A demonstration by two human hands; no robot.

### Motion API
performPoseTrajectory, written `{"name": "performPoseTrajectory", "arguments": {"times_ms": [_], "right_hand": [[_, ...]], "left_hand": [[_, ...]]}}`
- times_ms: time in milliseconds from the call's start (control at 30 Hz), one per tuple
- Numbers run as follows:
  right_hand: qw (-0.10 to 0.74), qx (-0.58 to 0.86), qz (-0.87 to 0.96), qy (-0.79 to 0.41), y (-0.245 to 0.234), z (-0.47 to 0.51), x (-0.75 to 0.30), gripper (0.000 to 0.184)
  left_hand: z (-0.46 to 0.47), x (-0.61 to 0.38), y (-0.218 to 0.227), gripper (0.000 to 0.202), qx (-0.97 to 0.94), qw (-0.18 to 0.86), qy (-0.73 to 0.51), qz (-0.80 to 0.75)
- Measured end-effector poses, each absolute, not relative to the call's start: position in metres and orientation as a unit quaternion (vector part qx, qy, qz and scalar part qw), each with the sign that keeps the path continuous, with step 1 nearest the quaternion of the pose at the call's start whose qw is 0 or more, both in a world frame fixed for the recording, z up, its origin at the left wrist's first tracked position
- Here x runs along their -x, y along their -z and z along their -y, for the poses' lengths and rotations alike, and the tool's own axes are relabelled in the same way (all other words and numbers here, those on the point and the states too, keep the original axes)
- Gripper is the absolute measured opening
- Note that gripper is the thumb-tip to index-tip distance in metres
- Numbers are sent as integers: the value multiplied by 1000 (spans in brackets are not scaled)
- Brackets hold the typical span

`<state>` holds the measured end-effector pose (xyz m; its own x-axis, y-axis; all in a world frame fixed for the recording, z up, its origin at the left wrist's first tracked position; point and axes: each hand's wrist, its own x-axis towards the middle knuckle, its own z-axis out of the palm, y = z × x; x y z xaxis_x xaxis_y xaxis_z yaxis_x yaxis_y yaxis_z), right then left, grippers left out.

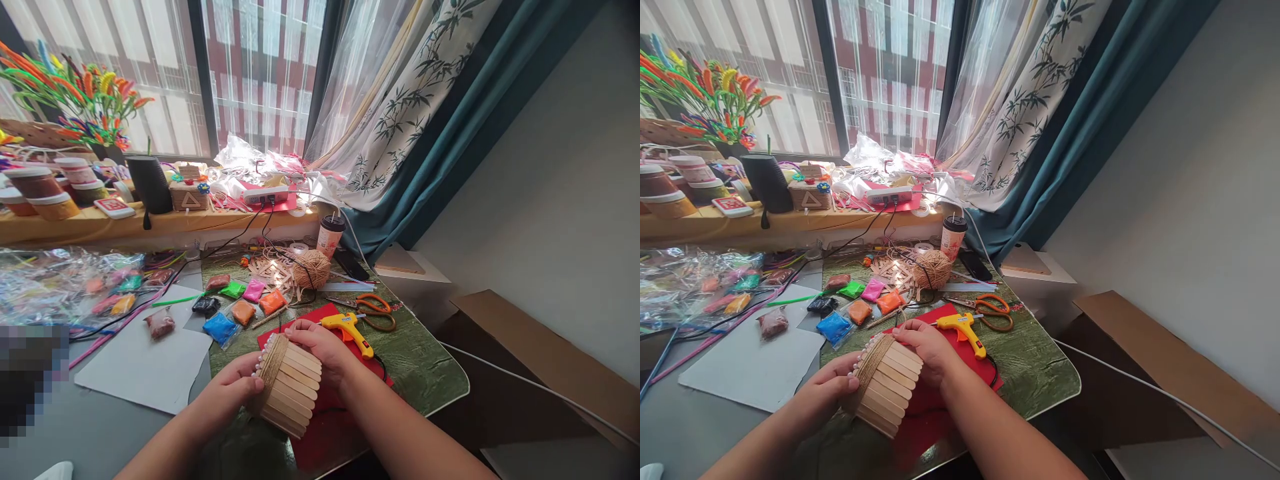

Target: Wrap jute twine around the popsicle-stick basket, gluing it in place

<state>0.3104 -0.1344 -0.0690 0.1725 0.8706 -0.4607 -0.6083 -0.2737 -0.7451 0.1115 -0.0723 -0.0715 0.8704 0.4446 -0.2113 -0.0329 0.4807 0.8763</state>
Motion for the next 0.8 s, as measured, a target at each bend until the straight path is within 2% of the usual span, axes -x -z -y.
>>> {"name": "performPoseTrajectory", "arguments": {"times_ms": [367,700,800], "right_hand": [[592,473,146,-636,65,134,-312,48],[539,419,205,-702,58,141,-332,42],[534,443,205,-690,61,140,-330,42]], "left_hand": [[77,-113,57,51,-537,811,-156,-171],[80,-110,52,49,-688,716,-91,-82],[80,-108,57,58,-648,749,-93,-100]]}}
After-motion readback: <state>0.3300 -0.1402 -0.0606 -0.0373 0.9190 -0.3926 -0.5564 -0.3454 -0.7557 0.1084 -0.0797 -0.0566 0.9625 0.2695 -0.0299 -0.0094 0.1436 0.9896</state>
